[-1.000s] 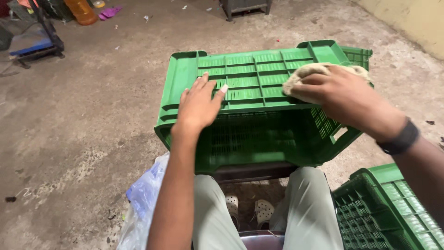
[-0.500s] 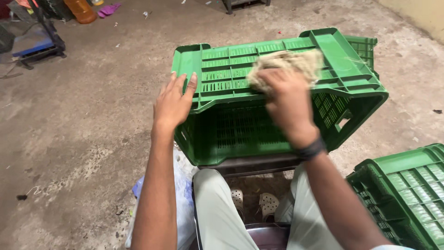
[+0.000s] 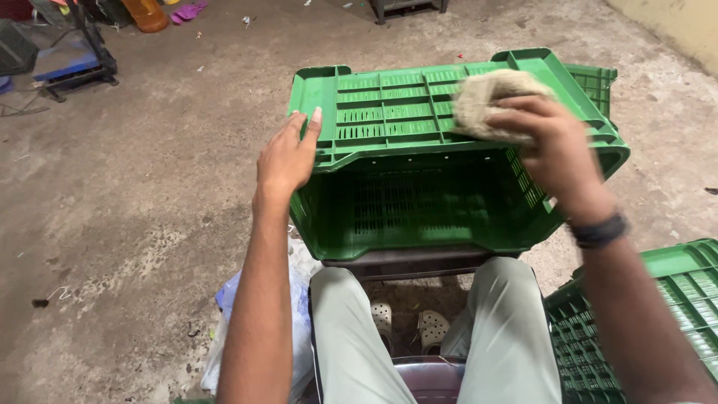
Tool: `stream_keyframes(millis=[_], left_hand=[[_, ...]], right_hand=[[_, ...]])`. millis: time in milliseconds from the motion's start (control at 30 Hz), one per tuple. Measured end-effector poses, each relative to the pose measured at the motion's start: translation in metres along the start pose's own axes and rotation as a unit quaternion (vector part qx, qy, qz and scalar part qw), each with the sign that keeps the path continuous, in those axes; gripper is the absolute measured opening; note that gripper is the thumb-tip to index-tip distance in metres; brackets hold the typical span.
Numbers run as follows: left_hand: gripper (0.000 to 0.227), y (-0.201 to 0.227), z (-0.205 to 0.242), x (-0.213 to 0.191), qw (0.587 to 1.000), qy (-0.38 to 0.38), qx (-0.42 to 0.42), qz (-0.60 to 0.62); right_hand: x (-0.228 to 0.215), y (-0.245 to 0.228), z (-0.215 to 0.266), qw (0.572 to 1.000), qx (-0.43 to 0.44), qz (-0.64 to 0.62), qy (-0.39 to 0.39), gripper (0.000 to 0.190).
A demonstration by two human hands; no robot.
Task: The person wipes the exterior and interior surfaces of a green plastic crate using a cloth. The crate is turned over and repositioned to access different sides while the person scrubs the grid and solid areas.
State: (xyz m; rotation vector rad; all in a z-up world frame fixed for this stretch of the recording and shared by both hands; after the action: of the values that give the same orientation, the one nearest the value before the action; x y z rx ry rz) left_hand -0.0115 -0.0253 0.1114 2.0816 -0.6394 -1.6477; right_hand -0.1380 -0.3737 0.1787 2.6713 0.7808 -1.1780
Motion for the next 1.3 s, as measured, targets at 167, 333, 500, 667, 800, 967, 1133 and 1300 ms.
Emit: stream_keyframes(millis=[167,333,500,667,800,967,1133,1300], left_hand=[[0.085,-0.005,-0.001,0.002,0.998,-0.010,-0.027,0.050],[0.103,-0.013,-0.009,0.009,0.986,-0.032,-0.020,0.161],[0.113,-0.027,-0.017,0.018,0.963,-0.033,0.005,0.268],[0.115,-0.040,-0.031,0.038,0.875,-0.094,-0.023,0.475],[0.120,-0.044,-0.028,0.026,0.940,-0.023,-0.031,0.338],[0.117,-0.036,-0.017,0.025,0.973,-0.035,-0.100,0.206],[0.111,-0.028,-0.020,0.017,0.988,-0.003,-0.071,0.136],[0.108,-0.035,-0.021,0.022,0.987,0.000,-0.079,0.138]], right_hand=[[-0.013,0.026,0.025,0.995,0.052,0.088,-0.001,0.057],[0.024,-0.021,0.001,0.995,0.063,0.035,0.066,0.058],[0.089,-0.132,-0.054,0.984,-0.037,-0.135,0.108,0.044],[0.122,-0.186,-0.087,0.963,-0.098,-0.248,0.033,0.040],[0.137,-0.175,-0.103,0.948,-0.221,-0.229,-0.016,0.045],[0.224,-0.112,-0.173,0.972,-0.152,-0.080,-0.163,0.042],[0.284,-0.074,-0.228,0.964,-0.099,-0.038,-0.244,0.061],[0.283,-0.083,-0.222,0.960,-0.096,-0.019,-0.261,0.059]])
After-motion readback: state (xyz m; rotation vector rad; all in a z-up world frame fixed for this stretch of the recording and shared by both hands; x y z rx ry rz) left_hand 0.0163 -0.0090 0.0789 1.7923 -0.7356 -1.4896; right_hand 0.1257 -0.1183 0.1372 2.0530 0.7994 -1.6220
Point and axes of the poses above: each hand's wrist, its own z-axis away from the middle knuckle, its own x-axis out of the palm, y = z × x, the point moved 8 cm from there along -z, towards the middle knuckle, and after that the axes turned 1 degree about -y, right-handed, at the moved point
